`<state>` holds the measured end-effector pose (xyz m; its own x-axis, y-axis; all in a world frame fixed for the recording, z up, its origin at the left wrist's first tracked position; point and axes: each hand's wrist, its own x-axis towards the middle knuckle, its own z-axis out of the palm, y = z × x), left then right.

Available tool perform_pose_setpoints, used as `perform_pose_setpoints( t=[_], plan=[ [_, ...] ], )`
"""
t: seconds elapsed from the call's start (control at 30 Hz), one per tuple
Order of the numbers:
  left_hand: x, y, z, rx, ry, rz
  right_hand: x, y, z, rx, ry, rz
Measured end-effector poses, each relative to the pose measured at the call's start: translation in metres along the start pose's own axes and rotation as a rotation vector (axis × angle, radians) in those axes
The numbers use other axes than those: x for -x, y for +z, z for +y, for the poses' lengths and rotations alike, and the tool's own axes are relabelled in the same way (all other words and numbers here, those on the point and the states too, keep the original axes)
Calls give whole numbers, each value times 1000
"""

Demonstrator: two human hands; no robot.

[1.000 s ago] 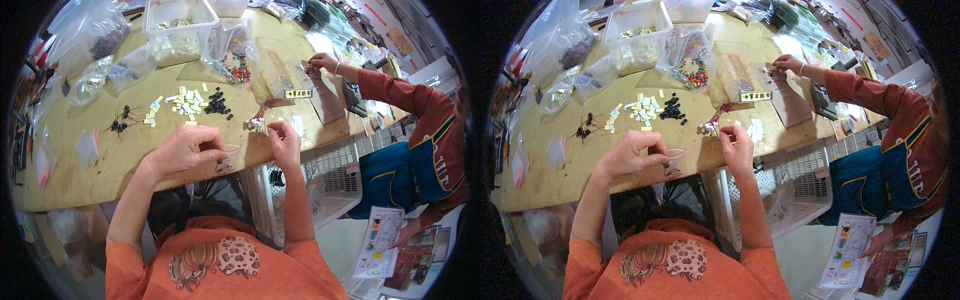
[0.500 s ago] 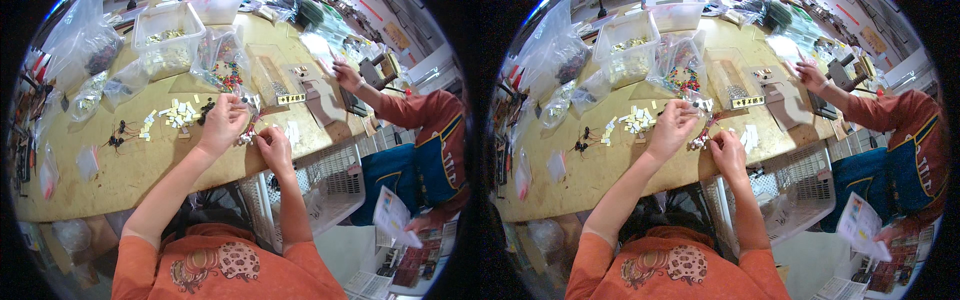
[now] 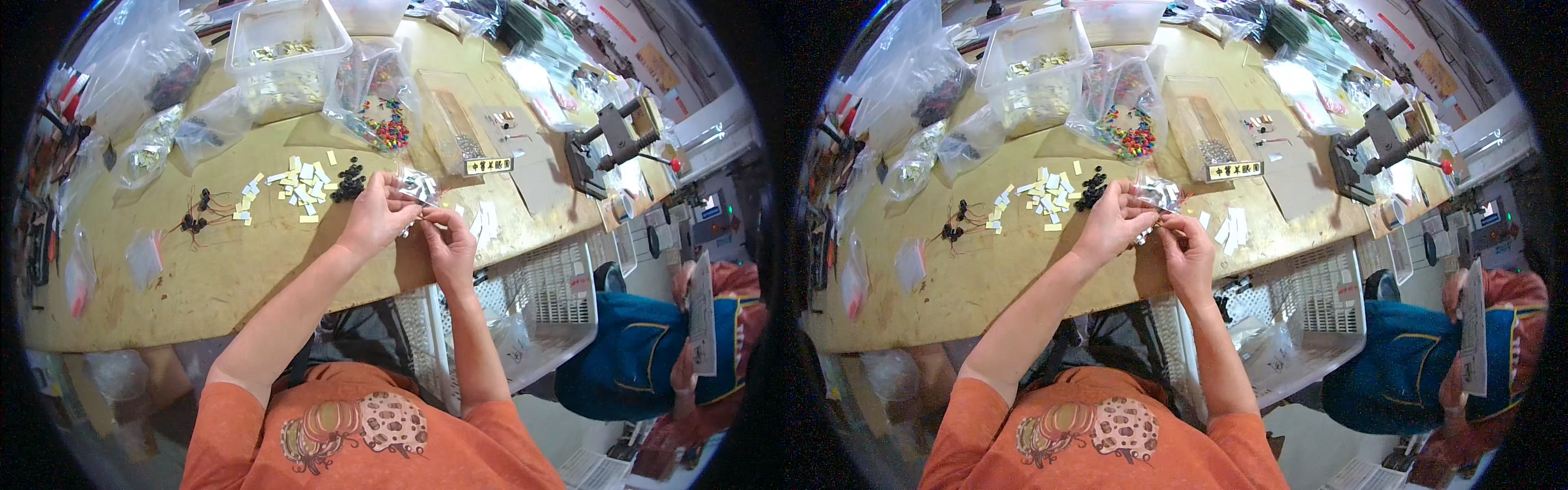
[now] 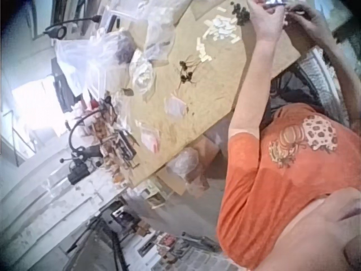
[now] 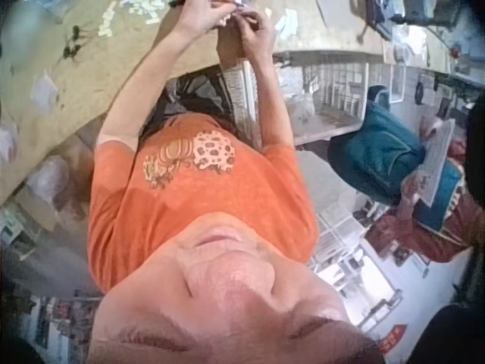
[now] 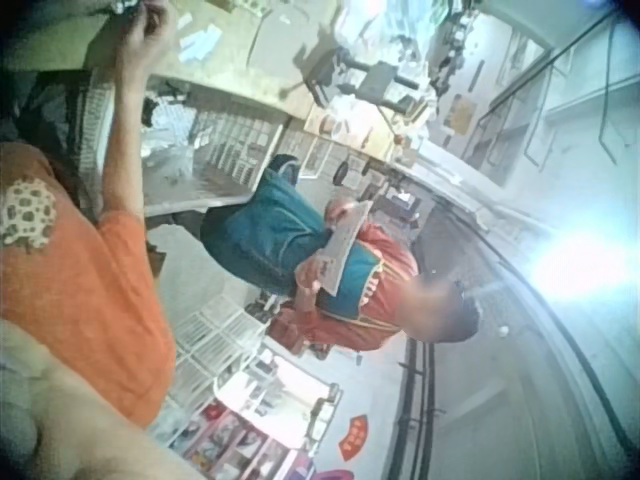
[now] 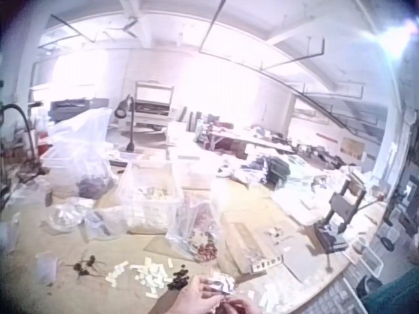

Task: The person assembles small electronic components by hand, picking up wires, beads, and rectangular pieces from a cluttered workbench and inserting them into small plastic bags. The person repeatedly handles individual items and places them into bags without using tools.

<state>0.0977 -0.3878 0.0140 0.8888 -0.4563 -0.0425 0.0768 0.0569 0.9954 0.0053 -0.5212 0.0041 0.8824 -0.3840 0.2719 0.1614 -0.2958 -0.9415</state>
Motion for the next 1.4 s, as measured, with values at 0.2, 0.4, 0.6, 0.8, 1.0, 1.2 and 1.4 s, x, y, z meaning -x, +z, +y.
perform_pose_setpoints(
  t=[0.2, 0.4, 0.6, 0.8, 1.0, 1.2, 1.4],
  plan=[
    [5, -4, 4, 325, 64, -22, 5, 14, -7, -249, -60, 17],
    [14, 0, 19, 471, 281, -27, 1, 22, -29, -923, 329, -60],
    [29, -1, 33, -137, 511, 123, -2, 16, -20, -781, 387, -80],
    [32, 0, 37, -270, 713, 195, -6, 7, -17, -937, 397, -154],
    [26, -25, 50, -465, 866, 196, -1, 7, -23, -776, 503, -78],
    [53, -71, 71, -541, 814, 91, 4, -6, -15, -757, 435, -44],
    [82, -117, 47, -495, 252, -78, 12, 1, -25, -706, 424, -220]
  ],
)
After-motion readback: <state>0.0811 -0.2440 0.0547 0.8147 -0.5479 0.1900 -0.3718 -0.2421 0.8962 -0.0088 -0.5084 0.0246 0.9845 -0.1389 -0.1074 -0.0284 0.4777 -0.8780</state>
